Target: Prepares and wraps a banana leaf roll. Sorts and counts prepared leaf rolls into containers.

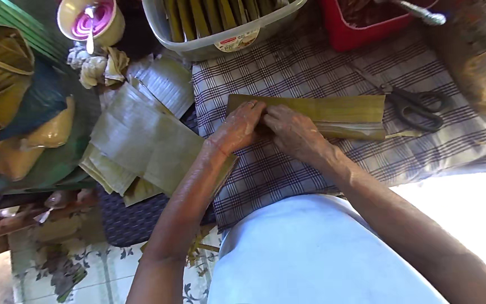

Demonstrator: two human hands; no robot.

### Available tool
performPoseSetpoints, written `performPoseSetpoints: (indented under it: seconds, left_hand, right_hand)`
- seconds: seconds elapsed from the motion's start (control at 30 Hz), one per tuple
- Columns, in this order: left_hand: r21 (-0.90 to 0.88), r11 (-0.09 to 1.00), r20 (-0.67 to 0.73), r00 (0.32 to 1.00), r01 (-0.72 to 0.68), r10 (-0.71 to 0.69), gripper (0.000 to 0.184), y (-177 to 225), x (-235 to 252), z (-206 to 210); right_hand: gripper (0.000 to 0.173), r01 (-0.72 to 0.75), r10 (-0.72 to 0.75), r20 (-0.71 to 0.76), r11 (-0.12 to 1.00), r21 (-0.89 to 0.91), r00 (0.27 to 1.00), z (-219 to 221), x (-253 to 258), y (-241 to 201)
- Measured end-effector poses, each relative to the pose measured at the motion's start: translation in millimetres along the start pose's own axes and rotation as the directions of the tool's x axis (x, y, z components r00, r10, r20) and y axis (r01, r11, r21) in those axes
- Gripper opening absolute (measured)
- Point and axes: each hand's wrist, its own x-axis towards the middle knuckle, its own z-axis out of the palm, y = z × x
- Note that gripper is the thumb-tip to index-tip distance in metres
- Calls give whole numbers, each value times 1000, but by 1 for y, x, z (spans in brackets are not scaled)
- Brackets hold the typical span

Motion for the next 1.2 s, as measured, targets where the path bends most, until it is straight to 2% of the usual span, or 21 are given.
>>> performPoseSetpoints:
  seconds: [0.17,0.3,0.5,0.63,0.7,0.77,0.9,1.0,1.2]
  left_hand:
    - [-33,999,43,999,23,-21,44,1,2,-2]
    - [65,996,23,997,66,-68,44,16,4,1]
    - [104,993,-156,985,-55,71,43,45,11,33]
    - [104,995,-206,978,-8,29,55,50,16,42]
    - [117,993,-190,982,25,-2,65,53,17,43]
    - [144,988,-183,983,46,-19,69,55,19,44]
    - [168,979,-90,991,113,-99,72,64,25,37]
    - [181,975,-67,991,127,-117,73,66,27,36]
    - [185,970,-26,987,160,-158,76,73,30,32]
  right_hand:
    - [19,-113,114,18,993,-35,993,-25,-37,18]
    - [22,-127,126,-16,992,-25,992,-31,-56,30]
    - [23,-135,135,18,991,10,991,-31,-53,34]
    - [21,-152,141,68,970,191,988,-51,-53,48]
    - [23,-183,189,-20,969,163,982,-58,-54,64]
    - [23,-243,246,-112,969,42,963,-61,-53,84]
    - [27,-391,388,-52,917,-78,920,-70,-53,98]
    - [25,-380,379,-41,924,-45,925,-67,-47,97]
    - [18,-273,279,-3,944,184,960,-53,-20,84]
